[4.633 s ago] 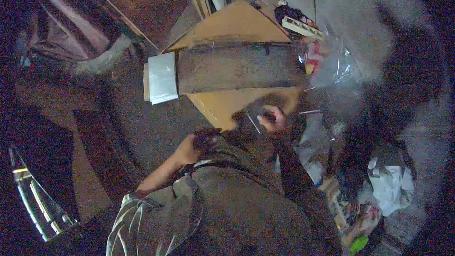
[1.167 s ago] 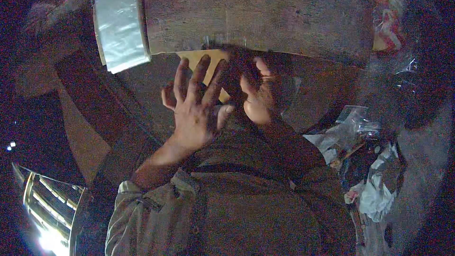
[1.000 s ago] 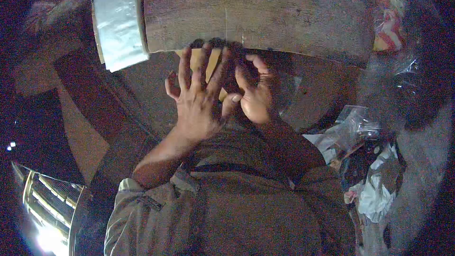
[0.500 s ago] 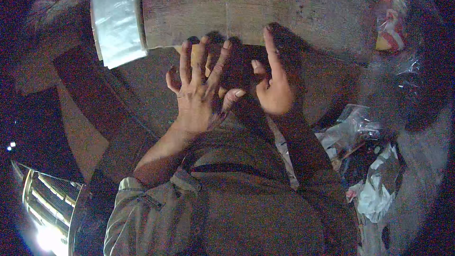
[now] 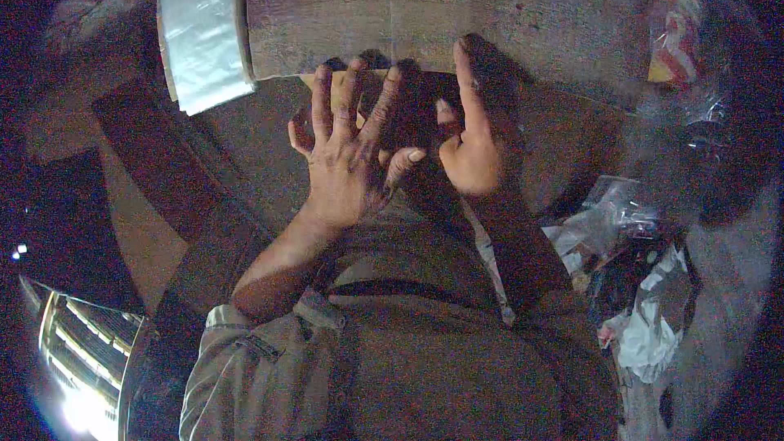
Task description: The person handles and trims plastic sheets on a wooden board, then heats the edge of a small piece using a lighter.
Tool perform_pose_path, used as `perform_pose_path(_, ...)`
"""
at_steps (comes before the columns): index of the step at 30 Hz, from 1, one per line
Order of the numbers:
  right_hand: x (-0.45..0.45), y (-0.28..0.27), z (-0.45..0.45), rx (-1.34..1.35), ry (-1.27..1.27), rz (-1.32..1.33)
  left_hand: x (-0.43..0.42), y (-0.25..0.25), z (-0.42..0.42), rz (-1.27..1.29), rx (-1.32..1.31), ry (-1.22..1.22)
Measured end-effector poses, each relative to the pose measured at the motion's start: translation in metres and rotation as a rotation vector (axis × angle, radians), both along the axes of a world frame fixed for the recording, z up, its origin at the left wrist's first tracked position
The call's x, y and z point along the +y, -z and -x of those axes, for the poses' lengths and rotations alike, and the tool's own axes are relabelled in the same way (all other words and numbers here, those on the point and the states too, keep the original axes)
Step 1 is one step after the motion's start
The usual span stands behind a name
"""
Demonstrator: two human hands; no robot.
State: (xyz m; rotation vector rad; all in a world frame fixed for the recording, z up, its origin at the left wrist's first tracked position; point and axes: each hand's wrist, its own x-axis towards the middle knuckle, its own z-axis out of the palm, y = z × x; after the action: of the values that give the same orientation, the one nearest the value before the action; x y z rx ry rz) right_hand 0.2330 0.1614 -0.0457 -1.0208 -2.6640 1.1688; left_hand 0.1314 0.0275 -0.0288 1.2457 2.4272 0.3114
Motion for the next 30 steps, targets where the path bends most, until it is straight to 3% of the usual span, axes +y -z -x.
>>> perform_pose_path(26,-0.001,0.002,0.003,0.157,0.052,0.119,0.0,0.006,0.0,0.034,0.087,0.014)
perform_pose_path(28,0.002,-0.007,0.004,0.032,-0.015,-0.039,0.001,0.004,0.001,0.029,0.083,0.021)
perform_pose_path(30,0.001,-0.005,0.003,0.025,0.007,0.02,0.002,0.002,0.001,0.035,0.064,0.01)
